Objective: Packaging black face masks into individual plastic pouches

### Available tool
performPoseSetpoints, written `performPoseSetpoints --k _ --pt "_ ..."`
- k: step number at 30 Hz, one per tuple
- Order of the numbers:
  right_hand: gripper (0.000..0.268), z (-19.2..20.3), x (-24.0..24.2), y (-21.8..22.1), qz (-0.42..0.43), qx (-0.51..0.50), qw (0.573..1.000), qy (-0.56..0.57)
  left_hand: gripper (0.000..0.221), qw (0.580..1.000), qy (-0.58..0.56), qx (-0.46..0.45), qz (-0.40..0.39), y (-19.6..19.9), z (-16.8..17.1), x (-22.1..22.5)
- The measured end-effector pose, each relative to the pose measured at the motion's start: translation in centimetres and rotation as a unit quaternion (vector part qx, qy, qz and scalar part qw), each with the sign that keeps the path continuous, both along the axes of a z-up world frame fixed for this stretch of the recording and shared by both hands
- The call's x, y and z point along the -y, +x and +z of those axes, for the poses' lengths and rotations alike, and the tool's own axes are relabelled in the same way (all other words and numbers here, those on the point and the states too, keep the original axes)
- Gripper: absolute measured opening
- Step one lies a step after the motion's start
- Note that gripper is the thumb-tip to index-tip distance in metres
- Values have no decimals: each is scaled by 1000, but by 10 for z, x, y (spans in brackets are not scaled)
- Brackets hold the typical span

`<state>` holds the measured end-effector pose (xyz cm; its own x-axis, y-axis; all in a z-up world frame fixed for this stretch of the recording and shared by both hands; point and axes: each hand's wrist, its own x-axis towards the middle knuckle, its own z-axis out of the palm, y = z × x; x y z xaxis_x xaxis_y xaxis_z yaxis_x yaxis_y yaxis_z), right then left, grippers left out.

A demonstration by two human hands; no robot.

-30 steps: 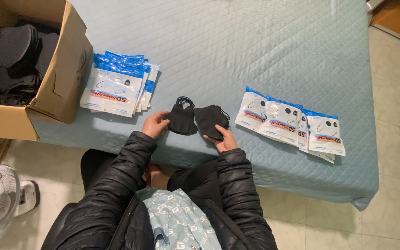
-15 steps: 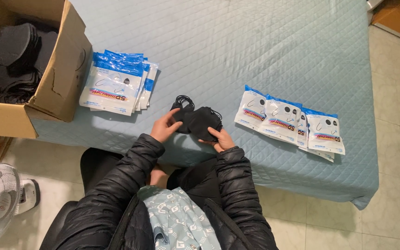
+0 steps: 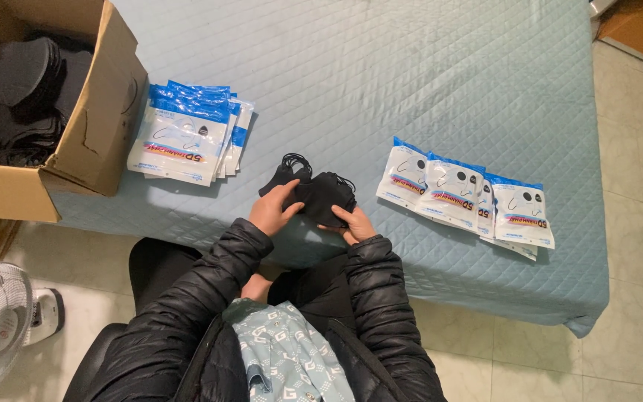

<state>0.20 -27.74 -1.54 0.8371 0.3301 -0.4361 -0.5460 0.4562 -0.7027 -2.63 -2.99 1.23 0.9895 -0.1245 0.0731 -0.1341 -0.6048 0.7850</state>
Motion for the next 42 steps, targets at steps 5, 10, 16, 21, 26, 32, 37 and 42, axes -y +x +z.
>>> performPoseSetpoints --k 5,10,16,21,26,32,37,42 --pt "47 7 1 0 21 13 1000 5 53 999 14 32 12 4 -18 0" --pt "49 7 0 -1 26 8 1000 -11 53 1000 8 24 4 1 -14 0" --pt "49 14 0 -1 42 16 999 -7 54 1000 -4 18 1 -2 -10 1" --pt "47 16 -3 -3 40 17 999 -5 54 1000 -11 12 -5 -2 -18 1" --pt "48 13 2 -2 54 19 998 -10 55 1000 -26 -3 4 -5 -9 0" --pt "48 12 1 -4 60 22 998 -14 55 999 -30 -15 7 -9 -8 0" --pt "46 14 1 -8 48 21 999 -11 56 1000 -22 -16 4 -14 -11 -1" --pt "45 24 0 -16 65 26 997 -10 50 999 -40 -15 6 -26 -17 -2"
